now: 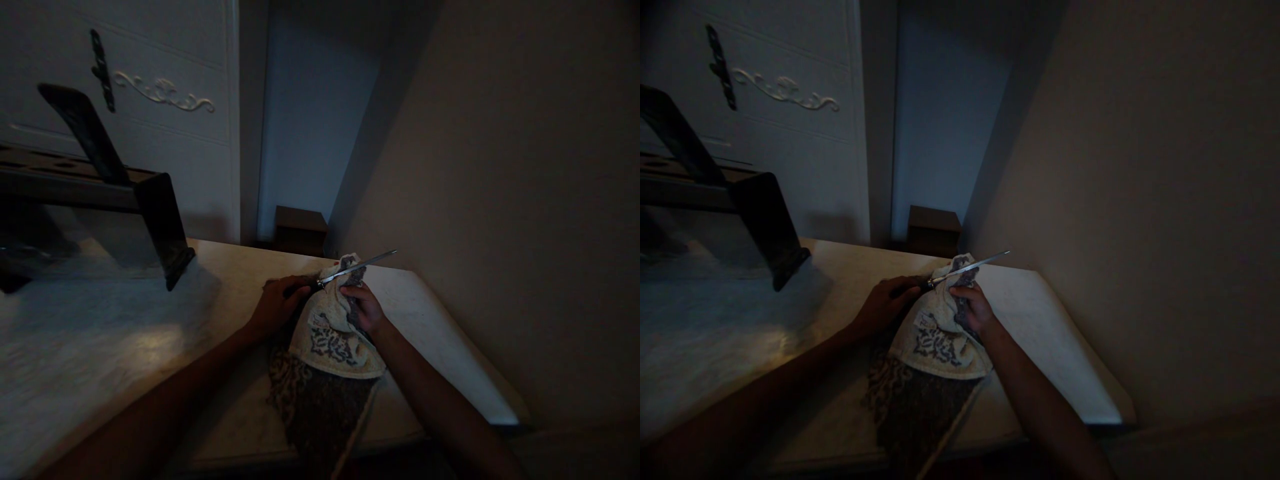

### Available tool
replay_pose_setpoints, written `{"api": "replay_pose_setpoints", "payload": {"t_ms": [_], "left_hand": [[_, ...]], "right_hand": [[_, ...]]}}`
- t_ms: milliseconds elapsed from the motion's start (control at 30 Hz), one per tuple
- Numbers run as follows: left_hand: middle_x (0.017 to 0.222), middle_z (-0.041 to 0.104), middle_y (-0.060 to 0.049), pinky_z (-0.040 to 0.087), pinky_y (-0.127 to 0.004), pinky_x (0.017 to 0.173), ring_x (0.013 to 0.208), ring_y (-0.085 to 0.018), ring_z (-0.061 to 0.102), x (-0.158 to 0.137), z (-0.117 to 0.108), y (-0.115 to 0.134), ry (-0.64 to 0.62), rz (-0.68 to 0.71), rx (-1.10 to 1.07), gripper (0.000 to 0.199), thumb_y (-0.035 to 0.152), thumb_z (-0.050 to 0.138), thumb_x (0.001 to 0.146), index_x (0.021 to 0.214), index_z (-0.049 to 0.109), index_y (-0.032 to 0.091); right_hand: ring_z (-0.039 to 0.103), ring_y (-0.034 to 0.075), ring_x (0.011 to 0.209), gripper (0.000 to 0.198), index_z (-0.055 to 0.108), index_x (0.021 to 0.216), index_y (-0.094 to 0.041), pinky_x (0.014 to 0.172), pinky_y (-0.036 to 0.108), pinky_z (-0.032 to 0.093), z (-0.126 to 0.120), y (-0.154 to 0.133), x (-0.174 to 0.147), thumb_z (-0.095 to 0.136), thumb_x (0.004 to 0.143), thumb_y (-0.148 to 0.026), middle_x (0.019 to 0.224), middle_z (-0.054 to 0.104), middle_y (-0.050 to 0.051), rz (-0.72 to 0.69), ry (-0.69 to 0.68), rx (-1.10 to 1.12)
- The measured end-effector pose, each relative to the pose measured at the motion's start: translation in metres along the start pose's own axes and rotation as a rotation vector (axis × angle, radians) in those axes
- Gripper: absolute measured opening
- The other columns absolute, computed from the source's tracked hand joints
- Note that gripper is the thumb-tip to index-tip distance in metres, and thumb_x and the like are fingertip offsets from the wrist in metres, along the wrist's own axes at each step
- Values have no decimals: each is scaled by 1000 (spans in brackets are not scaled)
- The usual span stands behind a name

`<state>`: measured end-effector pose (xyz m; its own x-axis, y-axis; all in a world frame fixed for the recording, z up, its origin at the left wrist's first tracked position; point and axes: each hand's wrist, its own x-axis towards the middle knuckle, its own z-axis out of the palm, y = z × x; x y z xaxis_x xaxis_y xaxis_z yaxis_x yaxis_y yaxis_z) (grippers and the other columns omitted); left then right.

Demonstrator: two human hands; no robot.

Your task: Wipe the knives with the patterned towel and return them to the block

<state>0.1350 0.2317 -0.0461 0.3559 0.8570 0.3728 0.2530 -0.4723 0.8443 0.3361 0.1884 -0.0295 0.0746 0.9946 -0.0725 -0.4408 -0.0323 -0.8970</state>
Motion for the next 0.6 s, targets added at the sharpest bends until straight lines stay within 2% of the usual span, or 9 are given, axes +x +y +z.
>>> {"api": "replay_pose_setpoints", "payload": {"t_ms": [100, 267, 467, 600], "left_hand": [[96, 75, -5, 48, -38, 89, 92, -25, 66, -1, -1, 1, 1, 9, 6, 22, 38, 61, 79, 90, 73, 24], [89, 73, -5, 49, -39, 85, 89, -26, 64, -6, 1, 0, 85, 17, 77, 16, 34, 70, 69, 83, 71, 25], [85, 69, -4, 48, -36, 79, 85, -24, 62, -9, 7, -3, 99, 80, 130, 12, 32, 69, 73, 81, 68, 24], [87, 70, -4, 48, -36, 79, 86, -24, 62, -10, 8, 0, 95, 104, 131, 9, 31, 69, 74, 79, 67, 24]], "right_hand": [[68, 16, 62, 33, 65, 80, -21, 67, 28, 56, 2, 1, -1, 79, 50, -15, 72, 73, -2, -8, 3, 8], [67, 16, 64, 37, 64, 83, -22, 66, 27, 56, 4, 5, 0, 84, 52, -19, 73, 71, -3, -38, 26, -3], [68, 16, 66, 41, 64, 88, -21, 67, 28, 55, 6, 7, 0, 84, 52, -21, 74, 72, -3, -36, 84, -27], [67, 15, 66, 43, 64, 93, -22, 67, 26, 55, 7, 8, 0, 83, 54, -20, 75, 71, -3, -55, 60, -20]]}}
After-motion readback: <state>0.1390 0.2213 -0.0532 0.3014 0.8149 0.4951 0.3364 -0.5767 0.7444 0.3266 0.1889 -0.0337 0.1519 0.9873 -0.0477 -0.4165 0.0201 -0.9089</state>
